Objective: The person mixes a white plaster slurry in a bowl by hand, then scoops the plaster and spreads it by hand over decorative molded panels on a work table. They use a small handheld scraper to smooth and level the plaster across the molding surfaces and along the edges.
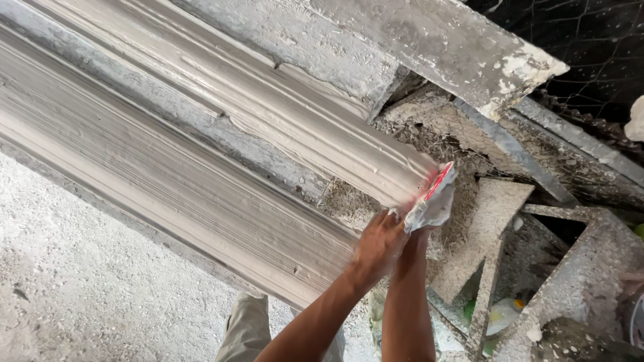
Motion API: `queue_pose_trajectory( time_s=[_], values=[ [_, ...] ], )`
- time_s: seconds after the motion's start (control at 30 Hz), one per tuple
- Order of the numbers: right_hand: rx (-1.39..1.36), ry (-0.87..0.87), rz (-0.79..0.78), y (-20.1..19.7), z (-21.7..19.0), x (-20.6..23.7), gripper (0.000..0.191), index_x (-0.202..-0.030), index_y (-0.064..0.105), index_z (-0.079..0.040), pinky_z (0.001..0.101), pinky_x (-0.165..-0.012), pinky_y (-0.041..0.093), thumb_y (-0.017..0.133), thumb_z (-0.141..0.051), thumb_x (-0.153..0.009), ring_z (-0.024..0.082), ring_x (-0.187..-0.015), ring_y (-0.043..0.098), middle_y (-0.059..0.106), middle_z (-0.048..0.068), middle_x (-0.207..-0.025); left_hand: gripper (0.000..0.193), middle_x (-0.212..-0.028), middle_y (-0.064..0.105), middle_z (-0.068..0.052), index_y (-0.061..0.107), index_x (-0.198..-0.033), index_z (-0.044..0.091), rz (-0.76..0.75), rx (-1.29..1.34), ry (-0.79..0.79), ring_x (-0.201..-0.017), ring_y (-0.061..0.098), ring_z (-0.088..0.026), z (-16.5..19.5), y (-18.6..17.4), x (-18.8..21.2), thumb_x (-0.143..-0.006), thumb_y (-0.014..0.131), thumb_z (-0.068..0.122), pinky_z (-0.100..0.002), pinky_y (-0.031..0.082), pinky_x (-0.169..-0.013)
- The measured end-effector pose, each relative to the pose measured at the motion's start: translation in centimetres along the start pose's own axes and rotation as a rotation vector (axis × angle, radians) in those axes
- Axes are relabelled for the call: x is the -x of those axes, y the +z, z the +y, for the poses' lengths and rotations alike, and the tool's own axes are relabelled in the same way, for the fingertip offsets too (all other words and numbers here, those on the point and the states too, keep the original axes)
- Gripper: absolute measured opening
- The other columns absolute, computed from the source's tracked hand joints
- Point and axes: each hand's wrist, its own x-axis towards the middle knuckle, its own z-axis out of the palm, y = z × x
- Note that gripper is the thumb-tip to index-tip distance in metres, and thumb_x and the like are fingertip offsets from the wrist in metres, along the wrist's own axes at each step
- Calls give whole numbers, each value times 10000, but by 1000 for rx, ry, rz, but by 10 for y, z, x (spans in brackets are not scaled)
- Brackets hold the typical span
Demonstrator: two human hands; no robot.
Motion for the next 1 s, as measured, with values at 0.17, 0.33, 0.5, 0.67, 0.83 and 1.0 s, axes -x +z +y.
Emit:
queue_pose_trajectory(
  time_s=[0.17, 0.33, 0.5, 0.67, 0.83, 1.0],
  values=[
    [-104, 31, 13, -17, 22, 8, 433, -1366, 458, -58, 360, -834, 592, 415, -385, -1084, 313, -1096, 691, 613, 211, -1275, 63, -1069, 699, -206, 702, -965, 43, -119, -44, -33, -1023, 701, -361, 19, 12, 8, -931, 699, 96, -468, 586, -938],
    [-251, -64, 26, -77, 69, -6, 399, -1335, 479, -47, 331, -773, 587, 475, -340, -1065, 292, -1031, 696, 630, 200, -1223, 193, -886, 680, -270, 692, -953, -59, -124, 318, -304, -788, 672, -410, 57, 33, -6, -912, 731, 125, -491, 573, -708],
    [-613, -121, -154, -141, 98, -30, 368, -1304, 501, -35, 302, -711, 583, 535, -296, -1046, 272, -966, 702, 648, 189, -1171, 191, -830, 712, -168, 687, -1119, -9, -272, 847, -677, -669, 656, -202, 91, 26, -31, -963, 653, 96, -363, 534, -615],
    [-930, -126, -634, -173, 64, -69, 343, -1273, 523, -24, 273, -650, 579, 596, -252, -1027, 251, -901, 708, 666, 178, -1120, 201, -981, 736, -61, 701, -1184, 14, -93, 1267, -567, -776, 648, -99, 102, -22, -69, -1000, 645, 71, -276, 551, -631],
    [-925, 441, -888, -134, -17, -66, 319, -1206, 538, -71, 243, -574, 583, 635, -268, -975, 249, -880, 731, 683, 151, -1090, 186, -969, 722, -136, 705, -1135, 8, -69, 1083, -713, -760, 616, -196, 69, -100, -103, -982, 644, 96, -339, 531, -636],
    [-202, 437, -1145, -70, -72, -37, 333, -1186, 603, -32, 264, -588, 577, 657, -255, -946, 224, -827, 715, 706, 144, -1033, 177, -1027, 744, -144, 689, -1086, -47, 90, 1245, -636, -950, 734, -216, 18, -156, -115, -959, 645, 68, -365, 598, -870]
  ],
)
